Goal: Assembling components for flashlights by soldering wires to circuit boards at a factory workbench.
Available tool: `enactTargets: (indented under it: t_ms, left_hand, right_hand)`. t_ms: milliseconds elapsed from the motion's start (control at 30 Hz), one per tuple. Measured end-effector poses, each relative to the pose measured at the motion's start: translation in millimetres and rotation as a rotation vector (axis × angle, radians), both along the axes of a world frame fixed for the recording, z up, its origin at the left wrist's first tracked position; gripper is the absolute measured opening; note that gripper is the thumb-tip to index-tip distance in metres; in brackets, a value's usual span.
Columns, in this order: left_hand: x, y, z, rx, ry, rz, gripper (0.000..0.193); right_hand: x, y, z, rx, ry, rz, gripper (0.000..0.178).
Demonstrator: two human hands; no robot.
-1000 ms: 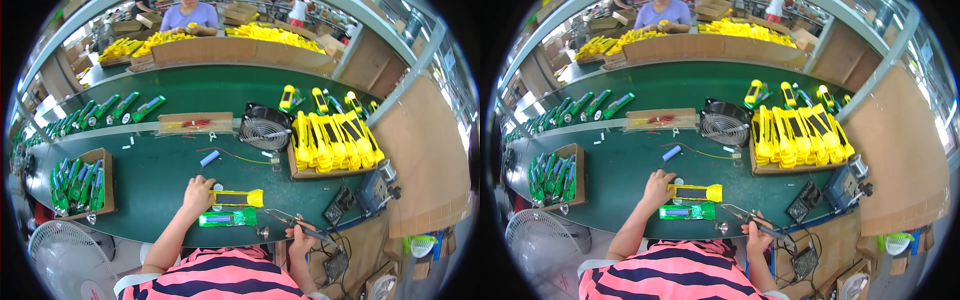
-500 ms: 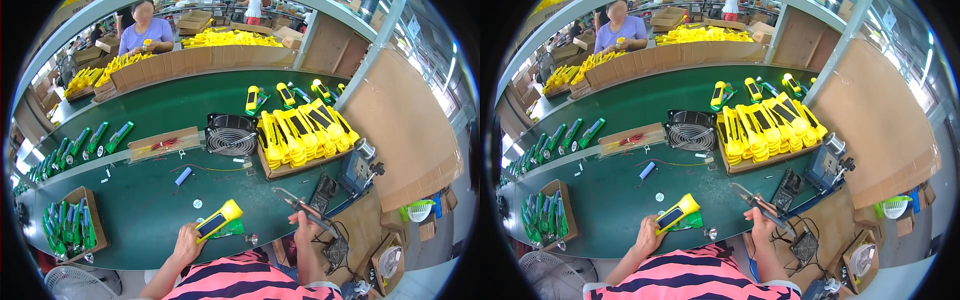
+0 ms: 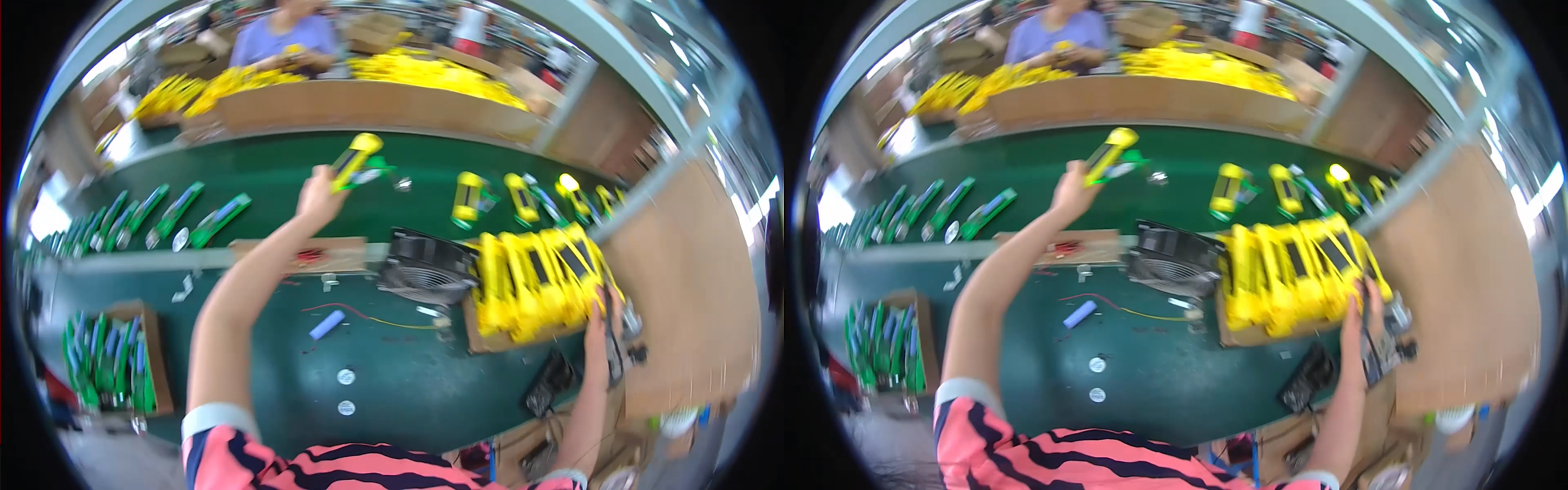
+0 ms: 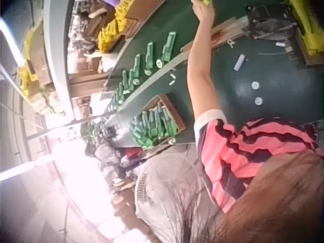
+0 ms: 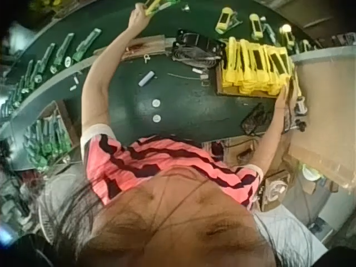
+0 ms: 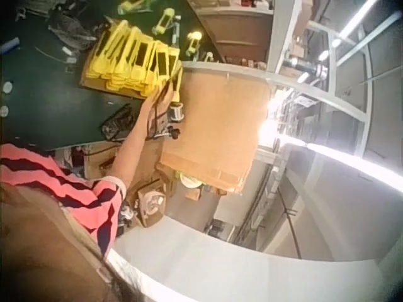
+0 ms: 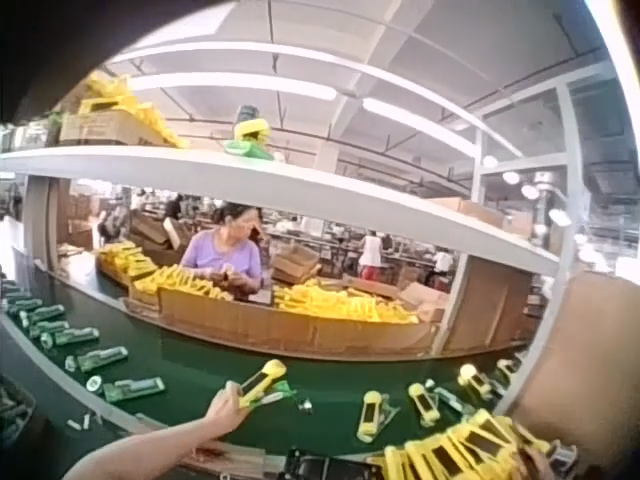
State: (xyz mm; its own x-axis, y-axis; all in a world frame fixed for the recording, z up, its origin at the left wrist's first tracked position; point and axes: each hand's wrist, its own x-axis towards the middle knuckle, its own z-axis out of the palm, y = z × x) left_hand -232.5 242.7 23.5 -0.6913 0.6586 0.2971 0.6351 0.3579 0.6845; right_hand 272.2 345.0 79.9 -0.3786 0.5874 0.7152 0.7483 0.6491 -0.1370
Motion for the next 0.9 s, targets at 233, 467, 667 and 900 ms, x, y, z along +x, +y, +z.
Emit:
enactTargets:
  t_ms: [233, 467, 667, 900]
  left_hand:
    - [-11, 15, -31, -0.406, 0.292, -0.042, 0.065]
    - [-34, -177, 50, -0.976, 0.464, -0.028, 0.016]
    - [-75, -407, 66, -1.2, 0.111, 0.467, 0.025]
    - [-62, -431, -3, -0.823, 0.042, 0.431, 0.036]
  right_hand:
    - [15, 64, -29, -0.123, -0.09, 0.045, 0.041]
    - [-13, 36, -22, -0.212, -0.037, 0.193, 0.039]
    - [23, 107, -62, -0.144, 0.046, 0.126, 0.034]
    - [-6, 32, -21, -0.454, 0.386, 0.012, 0.031]
